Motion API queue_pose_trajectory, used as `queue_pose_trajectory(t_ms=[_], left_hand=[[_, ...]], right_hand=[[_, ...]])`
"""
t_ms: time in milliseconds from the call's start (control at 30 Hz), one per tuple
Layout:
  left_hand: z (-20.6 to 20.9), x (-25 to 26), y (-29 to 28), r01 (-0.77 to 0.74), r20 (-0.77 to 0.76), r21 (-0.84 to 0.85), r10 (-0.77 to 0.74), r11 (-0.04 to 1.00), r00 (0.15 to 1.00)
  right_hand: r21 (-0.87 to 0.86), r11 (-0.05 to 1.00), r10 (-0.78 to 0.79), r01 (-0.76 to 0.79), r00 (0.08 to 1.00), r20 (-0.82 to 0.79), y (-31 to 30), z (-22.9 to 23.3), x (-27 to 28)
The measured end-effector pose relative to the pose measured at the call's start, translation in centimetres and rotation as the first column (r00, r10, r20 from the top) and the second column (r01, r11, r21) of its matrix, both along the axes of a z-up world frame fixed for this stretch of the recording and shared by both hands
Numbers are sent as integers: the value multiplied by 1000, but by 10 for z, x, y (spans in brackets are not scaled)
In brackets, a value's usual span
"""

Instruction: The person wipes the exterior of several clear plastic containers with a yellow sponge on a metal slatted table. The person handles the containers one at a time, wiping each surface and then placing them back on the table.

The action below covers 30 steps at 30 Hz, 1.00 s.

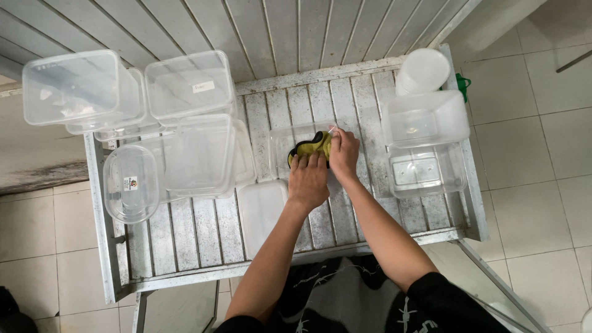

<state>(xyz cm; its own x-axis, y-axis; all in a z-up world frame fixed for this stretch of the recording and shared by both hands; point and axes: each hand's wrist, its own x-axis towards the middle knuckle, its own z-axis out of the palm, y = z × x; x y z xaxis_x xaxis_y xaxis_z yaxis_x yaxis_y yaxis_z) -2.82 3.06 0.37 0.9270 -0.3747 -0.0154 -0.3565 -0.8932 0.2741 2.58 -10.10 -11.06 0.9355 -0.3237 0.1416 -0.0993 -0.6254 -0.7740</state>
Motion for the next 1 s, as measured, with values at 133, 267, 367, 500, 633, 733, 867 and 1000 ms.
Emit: queue_pose_trajectory(t_ms=[133, 267, 367, 500, 633, 733, 867, 1000], left_hand=[[-8, -1, 14, -34, -160, -142, 10, 989, 987], [3, -3, 21, 49, -94, 240, -27, 969, 995], [14, -3, 25, 25, -47, 526, 0, 850, 999], [21, -2, 29, -42, 58, 460, 18, 887, 998], [22, 0, 15, -51, -259, 184, 98, 982, 961], [19, 3, 1, -70, -335, 32, 77, 997, 939], [15, 16, -3, -135, -434, -107, 76, 985, 898], [17, 21, -5, -205, -515, -180, 85, 962, 853]], right_hand=[[38, 999, 11, -11, 1000, -13, 0, -2, -4], [56, 998, -1, 2, 1000, -28, 0, -1, -5], [72, 997, -3, 5, 1000, -29, 0, 0, -3], [48, 999, -10, 12, 998, -55, 2, -5, -4], [59, 998, 18, -17, 1000, -8, 1, -10, -2], [68, 997, 46, -47, 999, 28, -1, -16, 0], [150, 982, 109, -116, 993, 55, -10, -21, 0], [158, 978, 141, -137, 990, -15, -10, -20, -5]])
